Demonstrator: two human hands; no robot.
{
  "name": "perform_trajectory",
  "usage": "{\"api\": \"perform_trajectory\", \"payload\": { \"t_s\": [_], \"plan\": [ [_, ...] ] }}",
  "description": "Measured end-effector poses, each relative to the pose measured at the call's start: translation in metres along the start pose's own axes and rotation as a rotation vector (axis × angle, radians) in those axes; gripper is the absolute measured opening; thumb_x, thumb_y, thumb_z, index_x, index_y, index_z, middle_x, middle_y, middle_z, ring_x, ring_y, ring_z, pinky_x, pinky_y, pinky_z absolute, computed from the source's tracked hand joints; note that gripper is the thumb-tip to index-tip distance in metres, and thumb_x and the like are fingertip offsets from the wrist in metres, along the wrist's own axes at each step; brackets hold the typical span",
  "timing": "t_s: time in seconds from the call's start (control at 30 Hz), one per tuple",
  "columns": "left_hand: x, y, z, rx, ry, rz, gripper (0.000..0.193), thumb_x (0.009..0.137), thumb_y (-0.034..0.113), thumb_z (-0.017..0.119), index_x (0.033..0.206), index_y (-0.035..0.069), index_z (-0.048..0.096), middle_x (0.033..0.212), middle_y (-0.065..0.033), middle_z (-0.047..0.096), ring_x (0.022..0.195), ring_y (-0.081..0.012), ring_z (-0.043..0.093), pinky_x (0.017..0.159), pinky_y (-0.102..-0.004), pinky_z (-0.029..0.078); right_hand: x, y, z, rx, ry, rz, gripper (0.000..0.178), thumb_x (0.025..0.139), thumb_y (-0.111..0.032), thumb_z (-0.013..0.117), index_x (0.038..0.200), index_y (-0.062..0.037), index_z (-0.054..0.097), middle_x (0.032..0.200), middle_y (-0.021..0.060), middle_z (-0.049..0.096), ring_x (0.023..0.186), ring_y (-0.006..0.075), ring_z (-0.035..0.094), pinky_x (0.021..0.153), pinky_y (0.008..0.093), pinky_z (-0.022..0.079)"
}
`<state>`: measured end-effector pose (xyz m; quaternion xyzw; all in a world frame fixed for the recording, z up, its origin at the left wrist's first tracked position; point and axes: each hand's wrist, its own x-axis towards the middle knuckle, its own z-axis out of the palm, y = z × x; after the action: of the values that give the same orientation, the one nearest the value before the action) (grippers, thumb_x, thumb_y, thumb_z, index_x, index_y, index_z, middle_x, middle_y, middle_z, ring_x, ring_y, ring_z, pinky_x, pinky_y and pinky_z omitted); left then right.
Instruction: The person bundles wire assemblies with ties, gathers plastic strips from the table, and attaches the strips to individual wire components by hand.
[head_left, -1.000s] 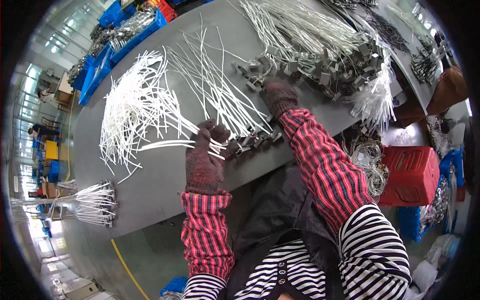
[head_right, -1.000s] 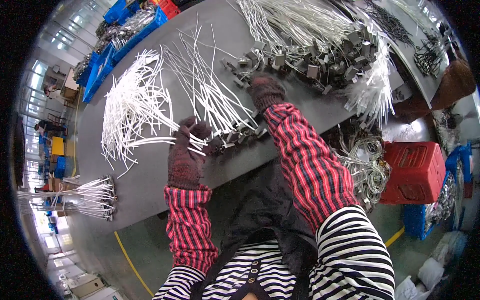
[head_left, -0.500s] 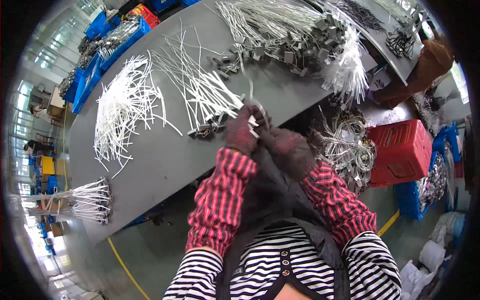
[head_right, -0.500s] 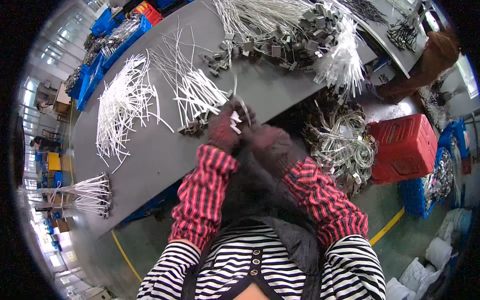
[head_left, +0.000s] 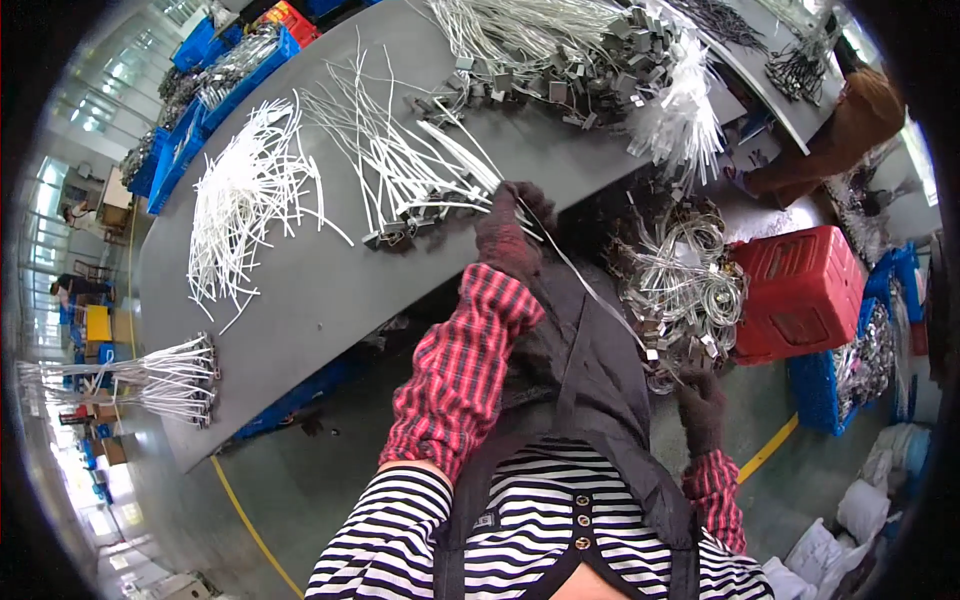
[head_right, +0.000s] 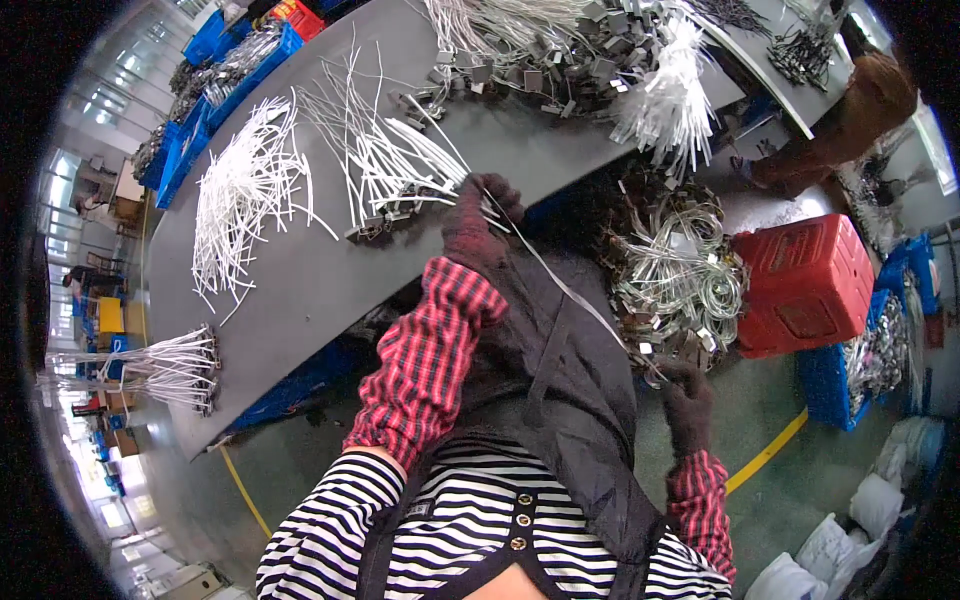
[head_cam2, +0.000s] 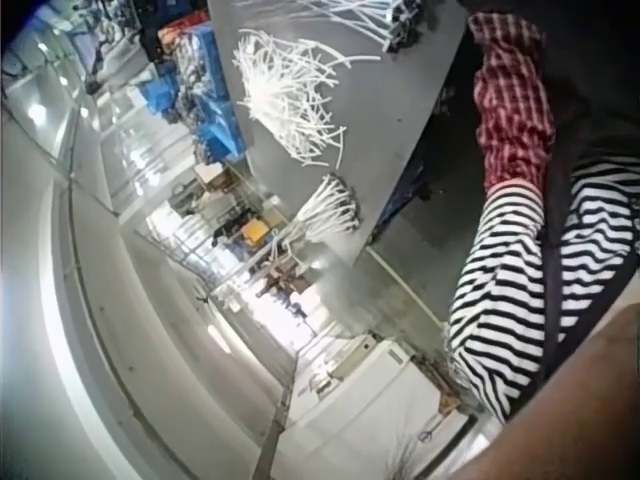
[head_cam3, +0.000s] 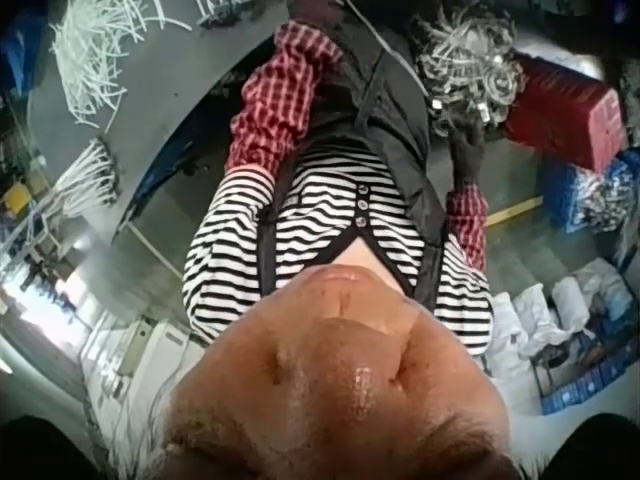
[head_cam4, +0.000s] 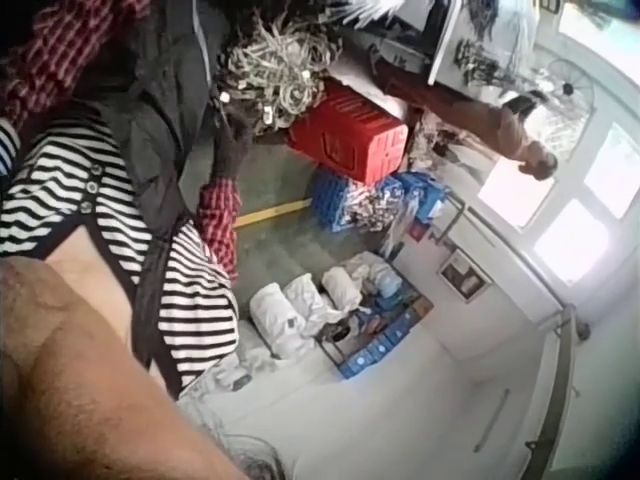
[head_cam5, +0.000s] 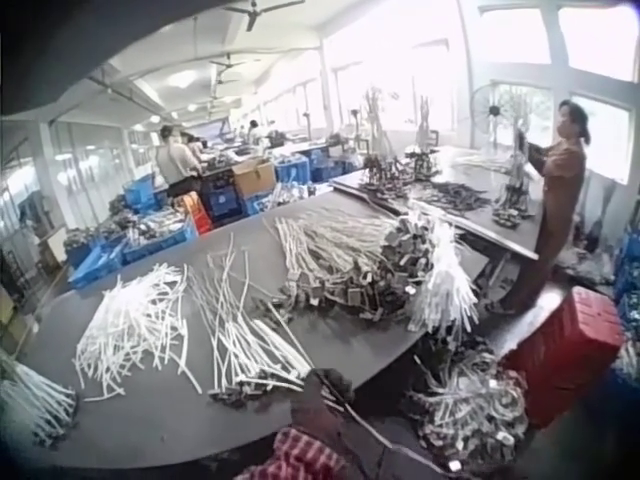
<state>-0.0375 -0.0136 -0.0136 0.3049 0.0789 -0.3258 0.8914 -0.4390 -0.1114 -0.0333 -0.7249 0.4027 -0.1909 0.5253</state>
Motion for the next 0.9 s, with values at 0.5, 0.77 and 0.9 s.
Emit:
{"api": "perform_trajectory", "payload": {
  "t_s": [0.5, 0.77, 0.9],
  "plan": [
    [0.015, 0.088, 0.002, 0.193, 0.141, 0.274, 0.031, 0.101, 0.036, 0.054, 0.107, 0.008, 0.064, 0.096, -0.0117, 0.072, 0.080, -0.0317, 0.070, 0.073, -0.0462, 0.059, -0.034, 0.106, -0.085, 0.070, 0.155, 0.501, 0.030, 0.083, -0.011, 0.067, 0.113, -0.0042, 0.065, 0.077, 0.0020, 0.059, 0.051, 0.0095, 0.049, 0.043, 0.0259, 0.039],
    [-0.025, 0.030, 0.006, 0.207, -0.047, 0.095, 0.027, 0.099, 0.031, 0.061, 0.103, 0.004, 0.063, 0.094, -0.0141, 0.069, 0.087, -0.0318, 0.070, 0.079, -0.0469, 0.059, 0.026, 0.013, 0.010, 0.113, -0.013, 0.295, 0.024, 0.087, -0.013, 0.066, 0.109, -0.0031, 0.067, 0.093, 0.0045, 0.066, 0.080, 0.0117, 0.058, 0.071, 0.0264, 0.046],
    [-0.056, -0.007, 0.006, 0.226, -0.148, 0.093, 0.017, 0.098, 0.015, 0.060, 0.094, -0.001, 0.063, 0.088, -0.0154, 0.069, 0.082, -0.0281, 0.071, 0.078, -0.0429, 0.061, 0.068, -0.065, 0.085, 0.217, -0.183, 0.168, 0.030, 0.086, -0.017, 0.070, 0.114, -0.0044, 0.066, 0.070, -0.0007, 0.057, 0.054, 0.0078, 0.050, 0.048, 0.0242, 0.040]
  ]
}}
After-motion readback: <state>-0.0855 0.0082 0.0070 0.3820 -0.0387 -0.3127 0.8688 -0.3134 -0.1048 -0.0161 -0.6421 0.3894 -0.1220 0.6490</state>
